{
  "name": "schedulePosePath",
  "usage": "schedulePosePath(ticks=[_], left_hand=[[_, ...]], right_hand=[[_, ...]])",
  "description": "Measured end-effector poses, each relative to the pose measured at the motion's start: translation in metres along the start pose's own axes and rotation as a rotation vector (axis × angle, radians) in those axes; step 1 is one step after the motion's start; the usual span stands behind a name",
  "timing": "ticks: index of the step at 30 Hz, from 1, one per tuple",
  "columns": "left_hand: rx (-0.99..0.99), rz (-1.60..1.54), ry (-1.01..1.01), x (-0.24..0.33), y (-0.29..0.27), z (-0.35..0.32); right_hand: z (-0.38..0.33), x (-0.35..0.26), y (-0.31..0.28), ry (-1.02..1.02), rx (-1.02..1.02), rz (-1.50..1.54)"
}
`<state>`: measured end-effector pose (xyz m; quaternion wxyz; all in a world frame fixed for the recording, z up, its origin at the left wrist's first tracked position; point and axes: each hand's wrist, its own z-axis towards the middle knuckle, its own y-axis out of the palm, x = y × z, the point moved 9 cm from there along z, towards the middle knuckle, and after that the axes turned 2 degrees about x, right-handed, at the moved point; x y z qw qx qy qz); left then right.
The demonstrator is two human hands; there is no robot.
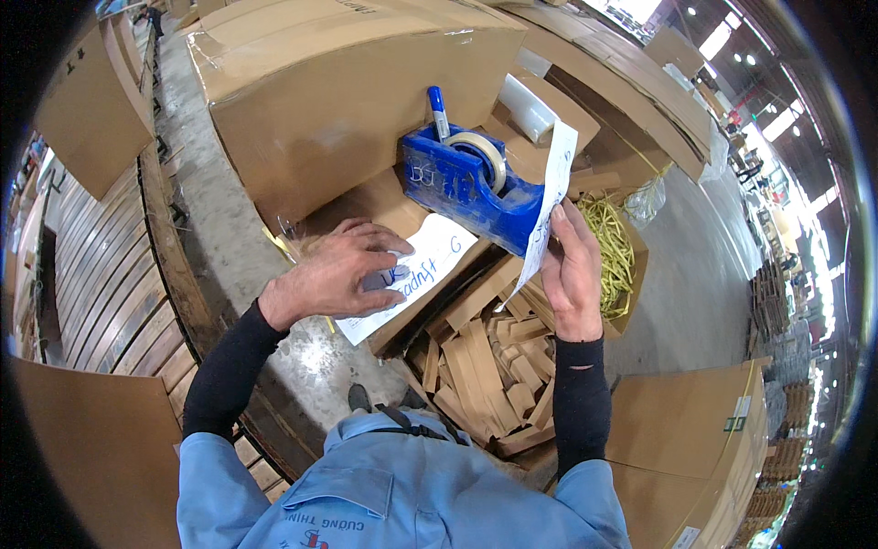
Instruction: The person wraps a yellow strap around a stack of cardboard boxes on a wooden pallet, ties a knot, and secures the strap with small cardboard pieces. They then attach a handwritten label to the package.
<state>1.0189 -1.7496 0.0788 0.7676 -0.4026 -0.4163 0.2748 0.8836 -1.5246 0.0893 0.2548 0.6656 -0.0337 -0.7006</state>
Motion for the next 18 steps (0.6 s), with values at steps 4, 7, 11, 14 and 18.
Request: schedulePosePath(ticks=[4,7,11,14,18], left_hand=[[0.003,0.072,0.019,0.004,0.0,0.001],[-0.003,0.092,0.07,0.01,-0.002,0.001],[0.002,0.152,0.092,0.014,-0.003,0.002],[0.012,0.184,0.098,0.016,0.0,0.002],[0.027,0.253,0.089,0.016,0.007,0.004]], right_hand=[[0.003,-0.006,0.001,0.043,0.003,-0.032],[0.01,-0.012,0.0,0.105,0.006,-0.056],[0.013,-0.017,0.001,0.131,0.009,-0.062],[0.008,-0.016,0.008,0.138,-0.01,-0.094],[-0.008,-0.009,0.012,0.133,0.032,-0.073]])
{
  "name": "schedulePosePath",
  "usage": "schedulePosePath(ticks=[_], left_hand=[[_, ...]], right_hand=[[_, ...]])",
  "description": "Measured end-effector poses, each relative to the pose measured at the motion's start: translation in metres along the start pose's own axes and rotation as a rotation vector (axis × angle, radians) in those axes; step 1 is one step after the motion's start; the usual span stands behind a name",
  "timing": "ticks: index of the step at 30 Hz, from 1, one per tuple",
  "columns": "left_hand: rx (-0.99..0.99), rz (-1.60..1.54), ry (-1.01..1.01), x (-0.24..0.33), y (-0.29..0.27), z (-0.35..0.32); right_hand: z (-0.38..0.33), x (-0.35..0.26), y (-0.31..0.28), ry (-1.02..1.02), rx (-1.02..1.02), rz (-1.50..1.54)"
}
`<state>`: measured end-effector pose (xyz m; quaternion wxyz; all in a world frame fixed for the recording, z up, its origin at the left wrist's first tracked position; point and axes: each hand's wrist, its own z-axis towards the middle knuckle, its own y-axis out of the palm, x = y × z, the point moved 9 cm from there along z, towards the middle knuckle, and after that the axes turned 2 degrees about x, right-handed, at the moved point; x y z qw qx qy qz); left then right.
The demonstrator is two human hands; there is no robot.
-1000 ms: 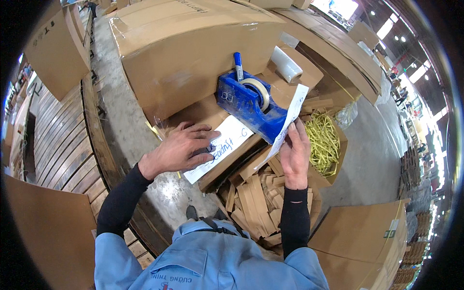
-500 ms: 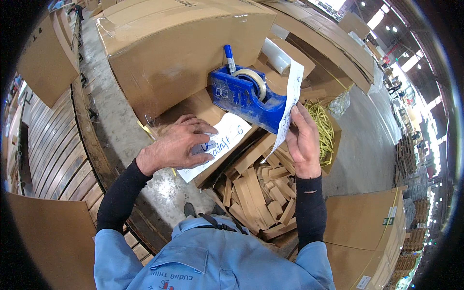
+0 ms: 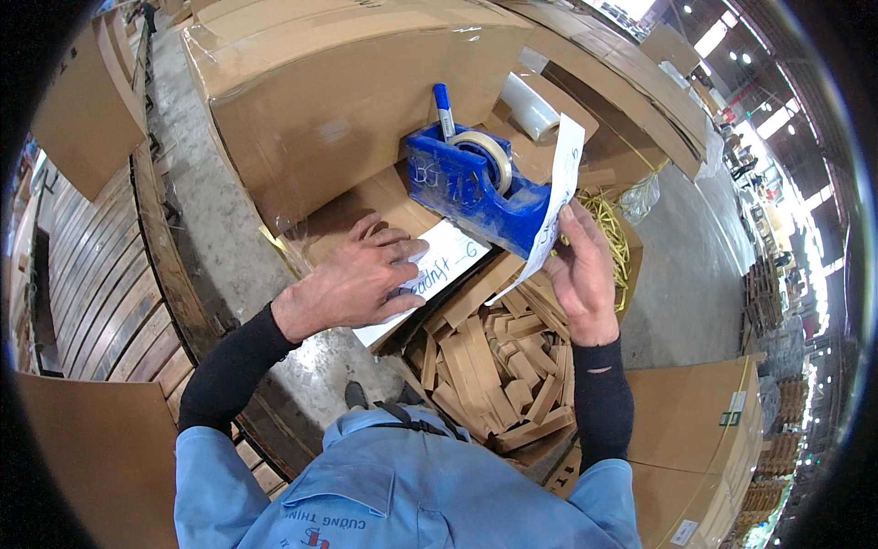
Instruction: The person wraps a yellow strap around a stack of cardboard boxes on a wooden pallet, ties a knot, and secures the strap with small cardboard pieces. They then attach a handwritten label to the package.
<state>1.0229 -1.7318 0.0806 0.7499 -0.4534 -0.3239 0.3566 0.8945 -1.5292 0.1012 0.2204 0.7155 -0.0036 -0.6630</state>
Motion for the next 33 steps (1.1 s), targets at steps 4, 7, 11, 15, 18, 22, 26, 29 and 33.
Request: schedulePosePath(ticks=[4,7,11,15,18,22,26,29,33], left_hand=[[-0.016,0.005,-0.015,-0.01,0.002,0.001],[-0.005,0.05,-0.029,-0.027,-0.003,0.002],[-0.01,-0.067,0.014,-0.038,-0.005,0.004],[-0.005,-0.133,0.022,-0.04,-0.007,0.007],[0.021,-0.15,0.01,-0.039,-0.011,0.007],[0.095,-0.152,-0.006,-0.038,-0.019,0.006],[0.141,-0.141,-0.027,-0.041,-0.023,0.005],[0.18,-0.071,-0.031,-0.036,-0.029,0.007],[0.314,-0.139,-0.107,-0.015,-0.047,0.01]], right_hand=[[-0.014,0.015,0.006,-0.055,0.068,0.083],[-0.022,0.026,0.021,-0.14,0.039,0.167],[-0.034,0.047,0.036,-0.146,0.045,0.208],[-0.043,0.056,0.038,-0.151,0.081,0.153],[-0.046,0.056,0.038,-0.206,0.096,0.156],[-0.05,0.047,0.032,-0.409,0.175,0.005],[-0.047,0.038,0.018,-0.463,0.22,-0.139],[-0.039,0.032,0.007,-0.482,0.233,-0.135],[-0.032,0.03,0.007,-0.497,0.162,-0.127]])
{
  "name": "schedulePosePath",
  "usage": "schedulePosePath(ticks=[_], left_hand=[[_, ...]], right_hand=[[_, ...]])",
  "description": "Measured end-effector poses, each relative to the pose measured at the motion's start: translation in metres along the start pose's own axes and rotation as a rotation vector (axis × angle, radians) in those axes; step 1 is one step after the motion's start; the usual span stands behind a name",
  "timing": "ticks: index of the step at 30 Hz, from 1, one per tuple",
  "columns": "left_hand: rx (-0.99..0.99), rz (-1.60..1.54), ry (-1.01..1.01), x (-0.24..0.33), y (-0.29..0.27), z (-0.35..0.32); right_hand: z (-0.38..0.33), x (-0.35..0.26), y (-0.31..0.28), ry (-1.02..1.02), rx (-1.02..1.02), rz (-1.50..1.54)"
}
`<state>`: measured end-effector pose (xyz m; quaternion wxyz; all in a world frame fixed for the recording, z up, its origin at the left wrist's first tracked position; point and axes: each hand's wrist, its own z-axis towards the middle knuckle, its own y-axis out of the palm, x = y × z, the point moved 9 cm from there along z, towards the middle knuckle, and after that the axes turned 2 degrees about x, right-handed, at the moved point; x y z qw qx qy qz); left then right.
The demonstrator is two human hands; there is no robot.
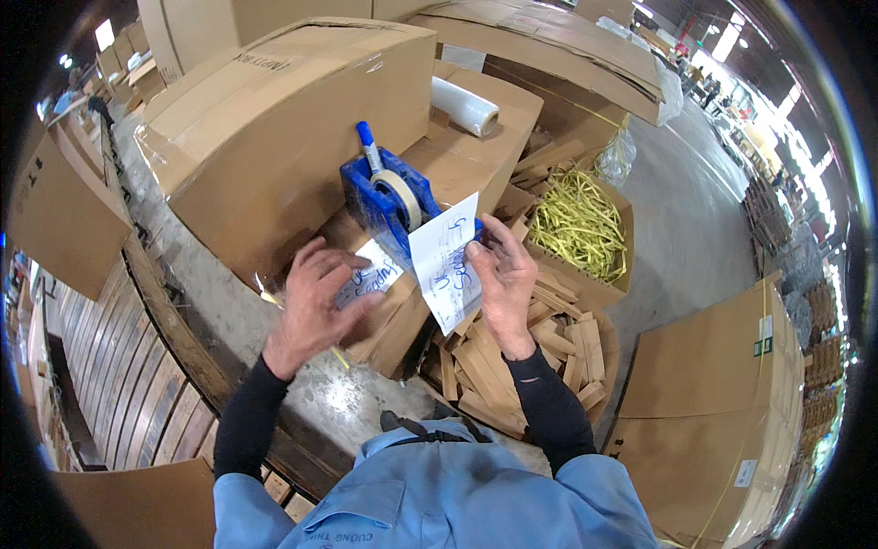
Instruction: The person wraps a yellow strap around a stack of cardboard boxes on a wooden pallet, ties a knot, and secures the strap with small cardboard pieces. They then attach a handwritten label to the package.
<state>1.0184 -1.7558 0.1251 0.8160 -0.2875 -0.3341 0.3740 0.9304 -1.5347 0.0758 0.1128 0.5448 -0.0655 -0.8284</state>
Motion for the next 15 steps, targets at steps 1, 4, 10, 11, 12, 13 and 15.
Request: schedulePosePath(ticks=[1,4,10,11,12,13,15], left_hand=[[0.032,-0.082,-0.042,0.007,-0.001,0.001],[0.102,-0.135,-0.06,0.032,0.009,0.013],[0.162,-0.226,-0.13,0.048,0.015,0.026],[0.165,-0.227,-0.07,0.057,0.011,0.025],[0.156,-0.232,-0.014,0.064,0.008,0.023],[0.109,-0.259,0.003,0.07,0.009,0.021],[-0.002,-0.313,0.013,0.077,0.011,0.017]], right_hand=[[0.0,0.002,-0.001,0.011,0.007,-0.018],[-0.002,0.006,-0.003,0.031,0.012,-0.038],[-0.01,-0.007,-0.009,-0.1,0.041,-0.148],[-0.016,-0.013,-0.011,-0.151,0.034,-0.181],[-0.023,-0.02,-0.015,-0.186,0.016,-0.216],[-0.031,-0.027,-0.02,-0.219,-0.004,-0.25],[-0.05,-0.021,-0.021,-0.049,-0.159,-0.041]])
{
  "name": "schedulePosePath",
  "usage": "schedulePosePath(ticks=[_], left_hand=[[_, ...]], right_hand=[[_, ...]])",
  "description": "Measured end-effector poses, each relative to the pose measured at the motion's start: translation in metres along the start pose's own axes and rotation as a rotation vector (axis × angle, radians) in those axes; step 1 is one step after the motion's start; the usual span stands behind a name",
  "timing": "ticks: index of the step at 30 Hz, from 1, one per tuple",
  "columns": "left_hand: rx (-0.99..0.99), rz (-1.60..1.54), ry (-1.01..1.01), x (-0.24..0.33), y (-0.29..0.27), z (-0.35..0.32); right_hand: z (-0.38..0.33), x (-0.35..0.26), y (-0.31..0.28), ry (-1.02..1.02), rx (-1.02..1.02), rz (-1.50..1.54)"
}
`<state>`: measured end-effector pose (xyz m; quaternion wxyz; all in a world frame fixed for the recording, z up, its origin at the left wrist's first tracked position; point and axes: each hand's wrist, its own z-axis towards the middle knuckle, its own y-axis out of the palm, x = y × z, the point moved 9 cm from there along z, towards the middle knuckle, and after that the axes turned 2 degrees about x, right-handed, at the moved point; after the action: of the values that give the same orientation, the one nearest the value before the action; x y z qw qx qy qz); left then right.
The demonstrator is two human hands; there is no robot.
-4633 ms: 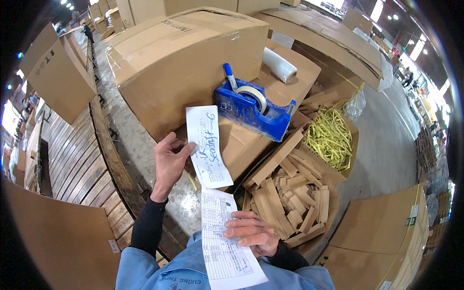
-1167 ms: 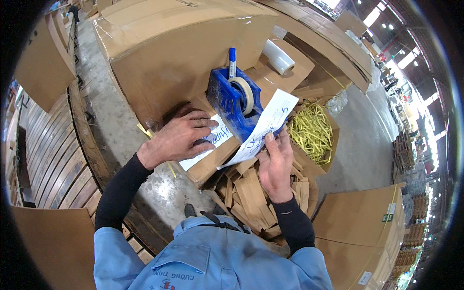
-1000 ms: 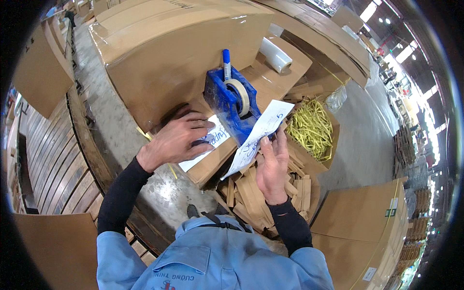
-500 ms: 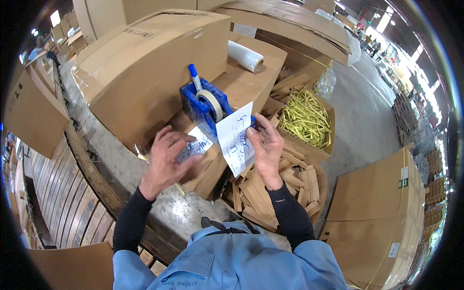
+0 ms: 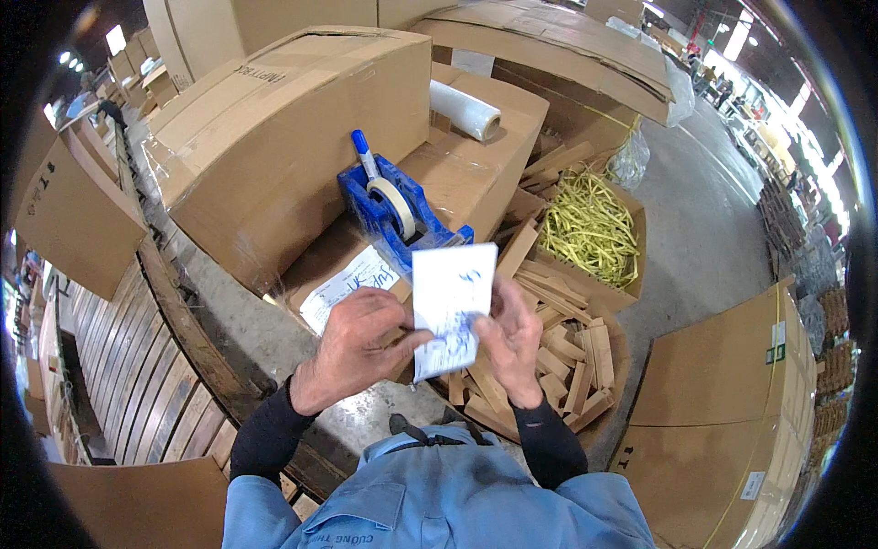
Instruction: The person wraps a yellow strap around a stack of cardboard boxes on a wooden pallet, ties a knot, and secures the strap with small cardboard pieces. They then attach a handwritten label to the package.
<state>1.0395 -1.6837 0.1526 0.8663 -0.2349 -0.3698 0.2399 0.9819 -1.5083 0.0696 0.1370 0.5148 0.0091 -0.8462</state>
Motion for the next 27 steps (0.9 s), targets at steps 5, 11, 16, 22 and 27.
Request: schedulePosePath(ticks=[5,11,16,22,27], left_hand=[[-0.161,-0.033,-0.094,0.0,0.011,-0.002],[-0.25,-0.049,-0.219,-0.008,0.022,0.003],[0.126,-0.145,-0.413,-0.039,0.006,0.015],[0.143,-0.417,-0.655,-0.09,0.013,0.025],[0.124,-0.542,-0.695,-0.088,0.027,0.039]], right_hand=[[-0.038,0.021,0.002,0.358,-0.189,0.142],[-0.04,0.028,-0.001,0.434,-0.249,0.101],[-0.041,0.043,-0.014,0.503,-0.038,0.309],[-0.043,0.063,-0.022,0.557,0.17,0.479],[-0.041,0.064,-0.016,0.538,0.183,0.51]])
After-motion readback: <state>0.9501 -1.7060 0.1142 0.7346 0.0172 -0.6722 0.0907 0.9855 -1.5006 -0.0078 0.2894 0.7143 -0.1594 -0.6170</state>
